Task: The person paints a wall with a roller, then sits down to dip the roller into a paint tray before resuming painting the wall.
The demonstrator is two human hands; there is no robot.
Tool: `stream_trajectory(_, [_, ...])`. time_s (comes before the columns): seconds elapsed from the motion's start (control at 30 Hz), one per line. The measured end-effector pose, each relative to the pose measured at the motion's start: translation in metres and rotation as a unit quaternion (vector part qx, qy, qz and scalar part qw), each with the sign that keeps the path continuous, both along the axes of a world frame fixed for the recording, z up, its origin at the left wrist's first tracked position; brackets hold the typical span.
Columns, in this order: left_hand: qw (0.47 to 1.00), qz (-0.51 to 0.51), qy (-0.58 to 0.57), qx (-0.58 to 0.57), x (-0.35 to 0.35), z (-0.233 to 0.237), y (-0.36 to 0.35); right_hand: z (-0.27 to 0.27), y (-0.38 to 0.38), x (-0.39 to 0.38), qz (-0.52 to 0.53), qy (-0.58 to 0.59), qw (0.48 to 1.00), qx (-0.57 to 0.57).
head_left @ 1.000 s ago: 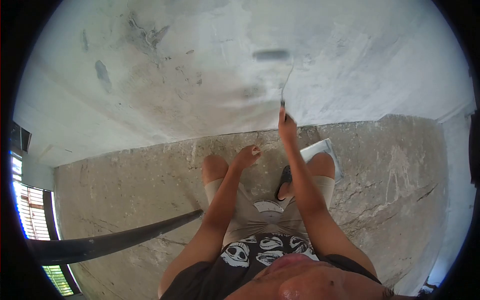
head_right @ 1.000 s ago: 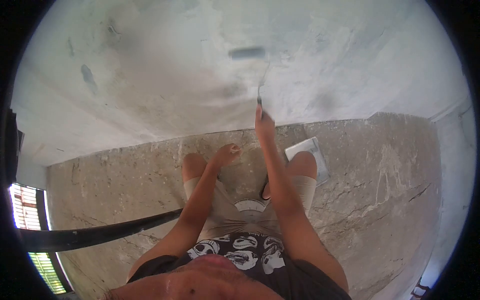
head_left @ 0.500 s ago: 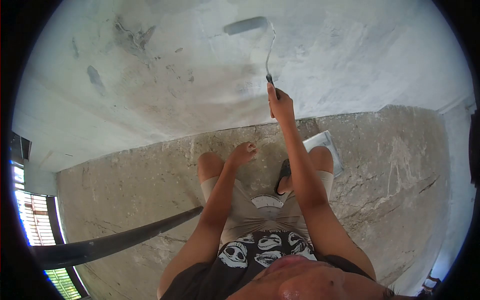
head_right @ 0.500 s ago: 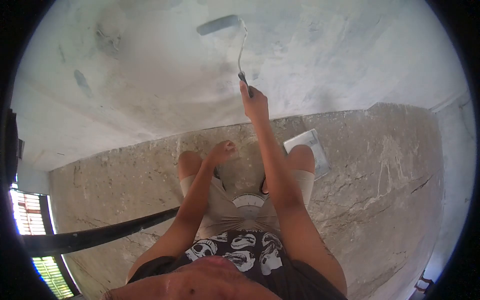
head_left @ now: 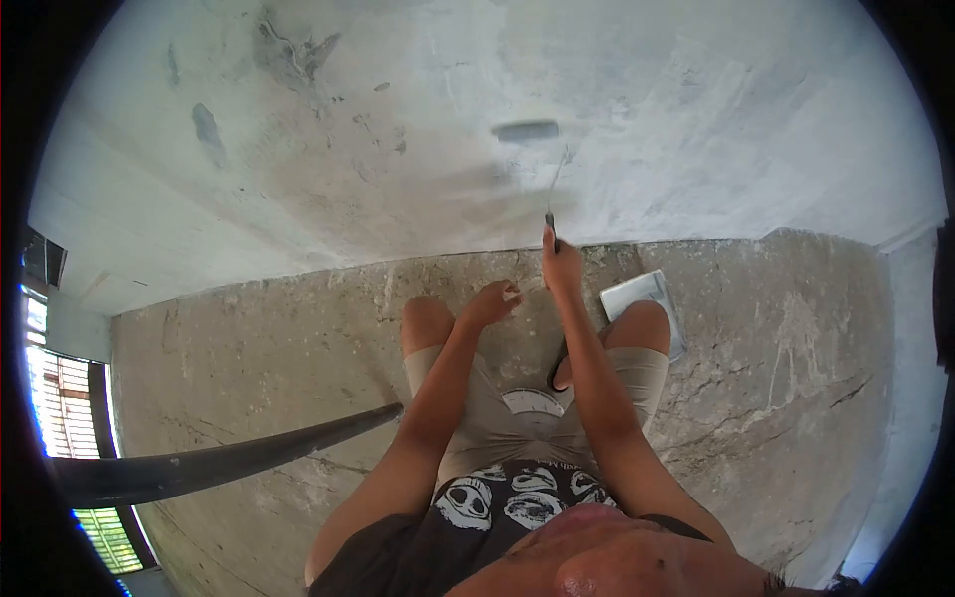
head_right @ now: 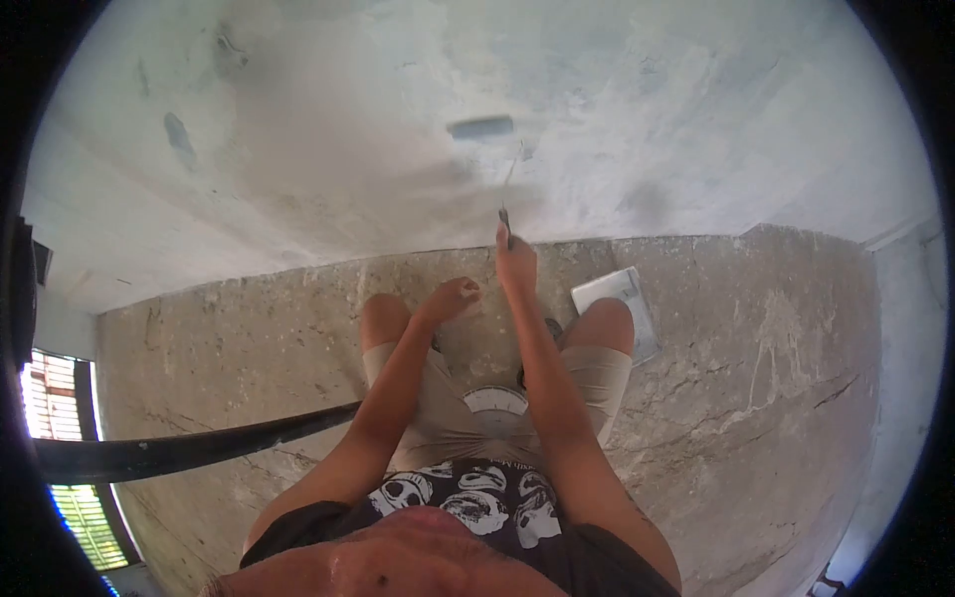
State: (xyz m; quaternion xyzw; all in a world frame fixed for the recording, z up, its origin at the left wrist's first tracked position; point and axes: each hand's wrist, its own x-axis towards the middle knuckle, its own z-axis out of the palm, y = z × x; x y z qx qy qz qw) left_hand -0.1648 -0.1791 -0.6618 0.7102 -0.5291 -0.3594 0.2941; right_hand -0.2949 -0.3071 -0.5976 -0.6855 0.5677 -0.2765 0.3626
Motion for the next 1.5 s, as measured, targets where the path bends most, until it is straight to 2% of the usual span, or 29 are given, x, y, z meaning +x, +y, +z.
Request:
stream_trajectory(0.13, [1.0, 0.014, 0.012, 0.013, -0.001, 0.005, -0.002, 0.11, -0.018, 0.018, 0.027, -0.057, 0.996, -0.059])
stream_trajectory(0.2, [1.0, 0.008, -0.006, -0.004, 0.004, -0.018, -0.004, 0.15, -0.032, 0.033, 0.036, -0.082, 0.994, -0.057])
stream_trajectory(0.27, [0.999, 0.004, -0.024, -0.024, 0.006, -0.02, -0.006, 0.163, -0.038, 0.045, 0.047, -0.105, 0.992, -0.056])
stream_trajectory(0.33, [0.999, 0.015, 0.008, 0.034, 0.005, -0.008, -0.004, 0.166, -0.039, 0.054, 0.047, -0.126, 0.988, -0.08])
stream_trajectory(0.43, [0.999, 0.004, -0.031, 0.002, 0.006, -0.002, -0.004, 0.113, -0.026, 0.055, 0.031, -0.093, 0.99, -0.1])
stream_trajectory(0.57, [0.999, 0.029, 0.019, 0.002, 0.002, 0.012, -0.002, -0.024, 0.008, 0.034, 0.014, -0.005, 1.0, 0.002])
stream_trajectory(0.67, [1.0, 0.018, 0.005, 0.007, -0.001, 0.012, -0.003, -0.086, 0.022, 0.015, 0.003, -0.017, 0.999, 0.028])
stream_trajectory(0.8, [0.999, 0.036, 0.009, -0.021, 0.002, 0.003, -0.001, -0.044, 0.017, 0.026, 0.004, -0.041, 0.998, -0.036])
stream_trajectory(0.83, [0.998, 0.044, 0.021, -0.028, 0.003, 0.002, -0.002, -0.019, 0.011, 0.033, 0.008, -0.068, 0.995, -0.069])
stream_trajectory(0.97, [0.998, 0.049, 0.045, -0.011, 0.003, -0.002, -0.005, 0.09, -0.016, 0.053, 0.026, -0.109, 0.99, -0.082])
stream_trajectory(1.0, [0.998, 0.044, 0.036, -0.01, 0.003, -0.001, -0.005, 0.101, -0.021, 0.055, 0.035, -0.122, 0.988, -0.087])
stream_trajectory(1.13, [0.999, 0.034, 0.021, -0.031, 0.007, -0.009, -0.008, 0.072, -0.033, 0.053, 0.034, -0.088, 0.992, -0.085])
stream_trajectory(1.27, [0.998, 0.033, -0.014, -0.049, 0.005, -0.001, -0.006, -0.05, -0.012, 0.023, 0.013, -0.01, 0.999, -0.036])
stream_trajectory(1.33, [0.999, 0.037, 0.029, 0.016, 0.003, 0.013, -0.006, -0.101, 0.005, 0.006, -0.015, 0.026, 0.999, 0.011])
stream_trajectory(1.37, [0.999, 0.031, 0.024, 0.016, 0.003, 0.018, -0.006, -0.104, 0.007, 0.0, -0.021, 0.022, 0.999, 0.012])
stream_trajectory(1.43, [0.998, 0.034, 0.048, 0.009, 0.002, 0.021, 0.0, -0.105, 0.016, -0.007, 0.001, -0.003, 0.993, 0.12])
stream_trajectory(1.47, [0.998, 0.028, 0.046, 0.013, 0.002, 0.022, 0.003, -0.104, 0.017, -0.007, -0.004, -0.005, 0.992, 0.123])
stream_trajectory(1.5, [0.999, 0.03, 0.027, 0.009, 0.004, 0.021, 0.004, -0.094, 0.016, -0.003, 0.002, -0.087, 0.987, 0.133])
